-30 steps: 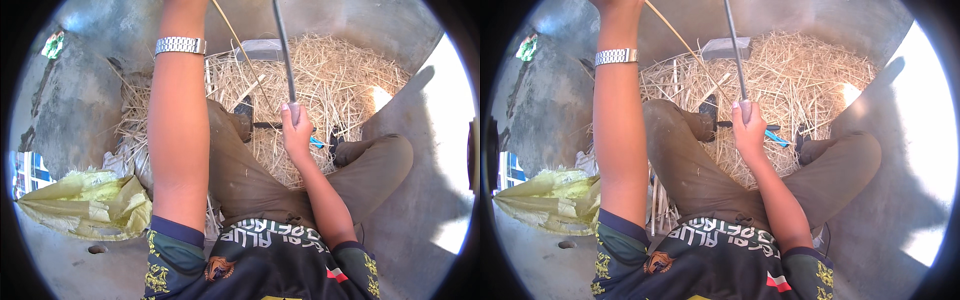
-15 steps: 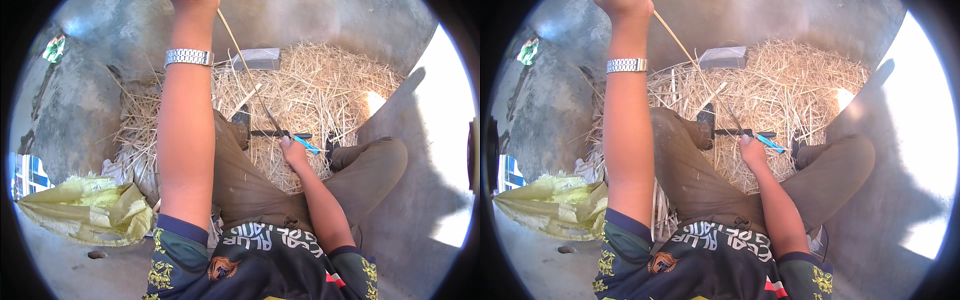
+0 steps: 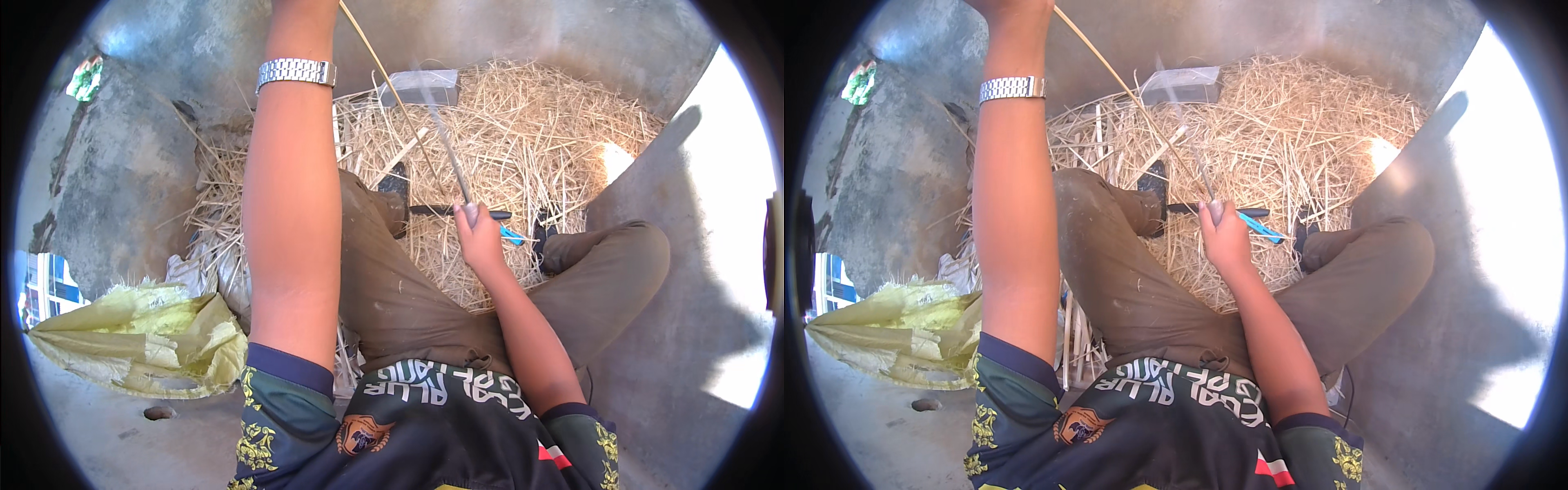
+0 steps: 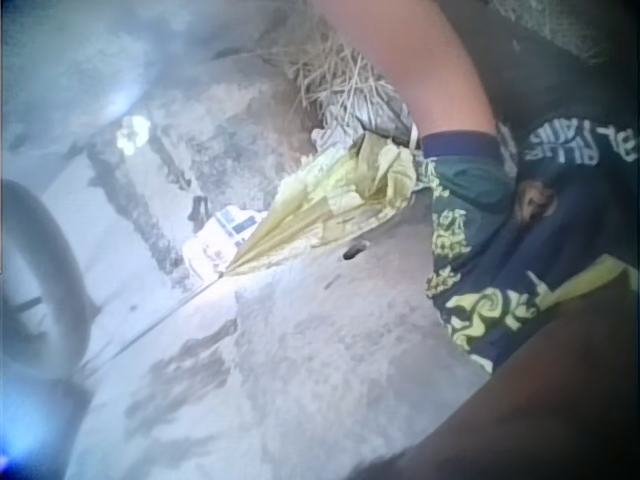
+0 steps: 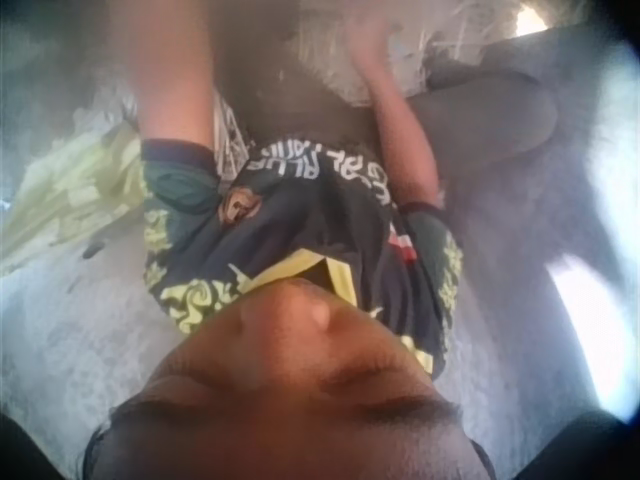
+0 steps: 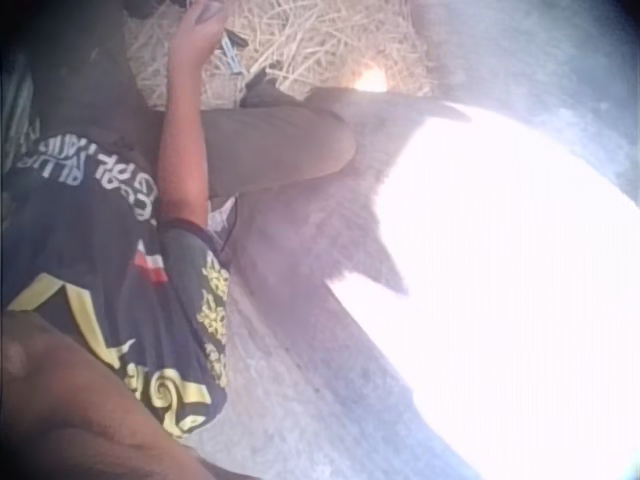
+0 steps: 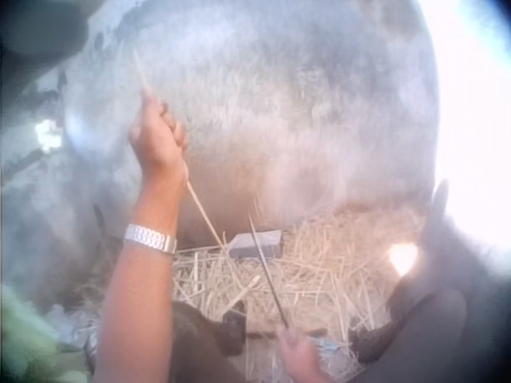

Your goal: The person sits on the ground and uses a utility knife to shave thin strips off a long wooden stick. They hold the stick with their left hand and scrape the blade along its length with their right hand, occasionally switching to a larger knife to continue the process.

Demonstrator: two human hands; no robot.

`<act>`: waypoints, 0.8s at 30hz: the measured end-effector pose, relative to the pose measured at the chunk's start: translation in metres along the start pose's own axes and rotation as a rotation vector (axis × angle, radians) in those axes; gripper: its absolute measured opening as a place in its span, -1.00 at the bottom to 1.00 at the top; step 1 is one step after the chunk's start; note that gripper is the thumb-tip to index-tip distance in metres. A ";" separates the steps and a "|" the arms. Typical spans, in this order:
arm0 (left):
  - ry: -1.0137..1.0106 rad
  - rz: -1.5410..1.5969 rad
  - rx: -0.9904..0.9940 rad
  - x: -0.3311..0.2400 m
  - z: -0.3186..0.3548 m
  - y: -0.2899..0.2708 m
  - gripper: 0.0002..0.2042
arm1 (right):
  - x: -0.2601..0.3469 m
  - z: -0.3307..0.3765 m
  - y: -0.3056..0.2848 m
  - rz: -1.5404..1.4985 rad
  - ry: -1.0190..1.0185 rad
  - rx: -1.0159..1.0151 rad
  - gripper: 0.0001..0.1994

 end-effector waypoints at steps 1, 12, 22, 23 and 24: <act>0.010 -0.019 -0.002 0.003 -0.002 0.001 -0.56 | -0.019 -0.007 0.008 0.213 0.041 0.011 -0.49; -0.137 -0.024 0.119 -0.001 0.002 0.008 -0.55 | -0.087 -0.032 0.052 -0.531 0.651 0.308 -0.62; -0.283 -0.031 0.269 -0.032 0.041 0.011 -0.52 | -0.073 -0.031 0.051 -0.318 0.474 0.222 -0.52; -0.253 -0.011 0.233 -0.028 0.039 0.006 -0.53 | -0.076 -0.033 0.049 -0.295 0.458 0.215 -0.48; -0.223 0.009 0.197 -0.025 0.036 0.000 -0.53 | -0.076 -0.036 0.049 -0.219 0.374 0.180 -0.48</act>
Point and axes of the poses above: each hand's wrist, its own z-axis away from the middle knuckle, its own y-axis out of the palm, x = y × z, the point moved 5 cm from there along -z, towards the middle knuckle, and after that the axes turned 5 degrees about y, right-handed, at the moved point
